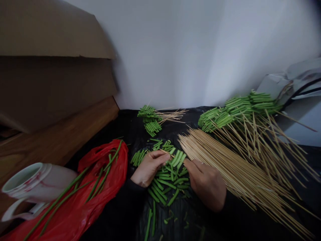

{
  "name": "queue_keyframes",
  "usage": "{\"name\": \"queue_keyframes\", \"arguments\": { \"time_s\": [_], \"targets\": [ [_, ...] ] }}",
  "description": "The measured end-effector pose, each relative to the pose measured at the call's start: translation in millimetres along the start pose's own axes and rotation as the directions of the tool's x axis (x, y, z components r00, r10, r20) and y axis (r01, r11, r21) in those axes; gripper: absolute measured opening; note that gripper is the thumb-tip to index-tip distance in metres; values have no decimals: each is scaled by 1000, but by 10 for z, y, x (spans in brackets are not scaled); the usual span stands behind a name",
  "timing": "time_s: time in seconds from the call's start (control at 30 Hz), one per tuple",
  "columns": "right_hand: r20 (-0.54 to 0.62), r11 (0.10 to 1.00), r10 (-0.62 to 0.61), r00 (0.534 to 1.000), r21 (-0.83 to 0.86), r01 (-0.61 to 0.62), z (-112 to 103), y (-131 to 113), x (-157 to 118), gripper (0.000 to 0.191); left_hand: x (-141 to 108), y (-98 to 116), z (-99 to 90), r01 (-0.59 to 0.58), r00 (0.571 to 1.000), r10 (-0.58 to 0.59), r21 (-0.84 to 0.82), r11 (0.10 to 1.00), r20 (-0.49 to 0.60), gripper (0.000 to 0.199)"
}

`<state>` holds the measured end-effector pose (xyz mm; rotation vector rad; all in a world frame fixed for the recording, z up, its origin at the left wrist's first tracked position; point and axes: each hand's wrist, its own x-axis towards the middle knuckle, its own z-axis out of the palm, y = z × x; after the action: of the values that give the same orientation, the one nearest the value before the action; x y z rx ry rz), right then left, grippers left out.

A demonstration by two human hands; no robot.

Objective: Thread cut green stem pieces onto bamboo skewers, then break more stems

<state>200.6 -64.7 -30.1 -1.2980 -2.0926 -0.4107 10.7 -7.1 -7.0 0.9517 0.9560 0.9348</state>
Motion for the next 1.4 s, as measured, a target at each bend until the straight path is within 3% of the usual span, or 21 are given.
{"name": "queue_keyframes", "arguments": {
  "time_s": [0.4,0.63,0.7,0.83,0.97,1.1,1.27,1.4],
  "targets": [
    [-18,999,-6,1000,42,7,-19,-29,32,23,7,-69,23,-43,999,40,81,996,31,19],
    [-50,999,31,998,-14,-31,-64,141,88,23,7,79,-80,-93,994,105,243,966,-37,27],
    [-61,998,38,997,-40,-40,-62,200,97,23,6,124,-124,-132,989,146,364,922,-10,25],
    [-67,996,39,997,-83,-44,-51,258,98,22,-6,141,-157,-293,956,216,618,730,198,12],
    [-58,996,33,998,-82,-38,-49,253,95,23,-33,105,-136,-462,887,238,761,455,396,30],
    [-50,996,39,998,-78,-43,-48,234,95,22,-59,64,-117,-507,860,216,825,249,463,40],
    [-53,997,36,998,-66,-40,-53,217,100,23,-47,24,-96,-528,841,263,823,208,473,23],
    [-85,996,35,996,-78,-42,-68,224,110,22,-22,30,-70,-525,832,382,796,302,403,15]
  ]
}}
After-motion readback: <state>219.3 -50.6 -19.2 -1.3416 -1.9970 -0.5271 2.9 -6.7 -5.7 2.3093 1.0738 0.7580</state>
